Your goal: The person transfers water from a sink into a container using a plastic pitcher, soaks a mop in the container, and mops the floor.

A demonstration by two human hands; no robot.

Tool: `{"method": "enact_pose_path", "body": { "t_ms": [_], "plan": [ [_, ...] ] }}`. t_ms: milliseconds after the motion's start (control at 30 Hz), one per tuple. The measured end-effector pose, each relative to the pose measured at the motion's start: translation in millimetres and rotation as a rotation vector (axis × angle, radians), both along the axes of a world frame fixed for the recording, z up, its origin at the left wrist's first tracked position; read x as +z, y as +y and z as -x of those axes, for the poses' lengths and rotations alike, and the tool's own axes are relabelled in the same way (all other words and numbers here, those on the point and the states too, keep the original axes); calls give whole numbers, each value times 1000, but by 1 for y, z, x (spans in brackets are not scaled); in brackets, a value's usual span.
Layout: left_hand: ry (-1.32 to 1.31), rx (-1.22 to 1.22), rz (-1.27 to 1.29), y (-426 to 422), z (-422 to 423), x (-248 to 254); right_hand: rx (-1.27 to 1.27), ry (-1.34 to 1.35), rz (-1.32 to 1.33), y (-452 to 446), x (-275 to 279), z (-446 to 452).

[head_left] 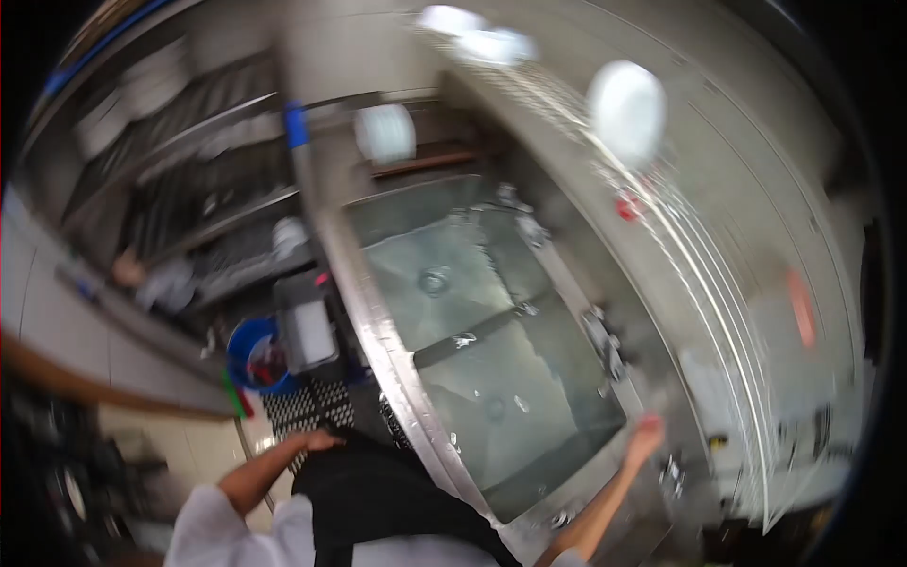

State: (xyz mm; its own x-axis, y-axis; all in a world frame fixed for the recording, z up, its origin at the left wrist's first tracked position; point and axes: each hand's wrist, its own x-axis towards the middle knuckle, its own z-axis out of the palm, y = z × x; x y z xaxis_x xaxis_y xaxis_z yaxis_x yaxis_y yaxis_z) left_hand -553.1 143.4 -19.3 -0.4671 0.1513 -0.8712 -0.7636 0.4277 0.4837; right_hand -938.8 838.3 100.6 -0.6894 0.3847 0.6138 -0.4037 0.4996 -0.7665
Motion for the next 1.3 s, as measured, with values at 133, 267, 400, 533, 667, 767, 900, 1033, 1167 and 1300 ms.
{"method": "enact_pose_path", "body": {
  "t_ms": [133,267,400,533,667,767,900,1033,1167,1300],
  "plan": [
    [102,-286,175,-4,8,21,693,-741,60,-264,71,-98],
    [606,31,-256,14,47,255,906,-782,-147,-389,86,-135],
    [1136,-178,-837,5,9,436,1038,-764,-449,-470,95,-168],
    [1480,-456,-1130,-31,-35,470,1065,-750,-641,-543,119,-205],
    [1636,-192,-1195,-88,-86,461,1081,-747,-720,-604,130,-238],
    [1525,250,-1254,-134,-128,449,1098,-789,-770,-648,131,-263],
    [1167,870,-1524,-175,-176,447,1216,-791,-810,-698,112,-297],
    [1211,1101,-1783,-195,-193,446,1275,-905,-823,-739,101,-332],
    [1359,970,-2185,-179,-191,432,1283,-962,-860,-757,92,-347],
    [1339,931,-2027,-204,-206,428,1264,-992,-873,-770,92,-351]
  ]
}}
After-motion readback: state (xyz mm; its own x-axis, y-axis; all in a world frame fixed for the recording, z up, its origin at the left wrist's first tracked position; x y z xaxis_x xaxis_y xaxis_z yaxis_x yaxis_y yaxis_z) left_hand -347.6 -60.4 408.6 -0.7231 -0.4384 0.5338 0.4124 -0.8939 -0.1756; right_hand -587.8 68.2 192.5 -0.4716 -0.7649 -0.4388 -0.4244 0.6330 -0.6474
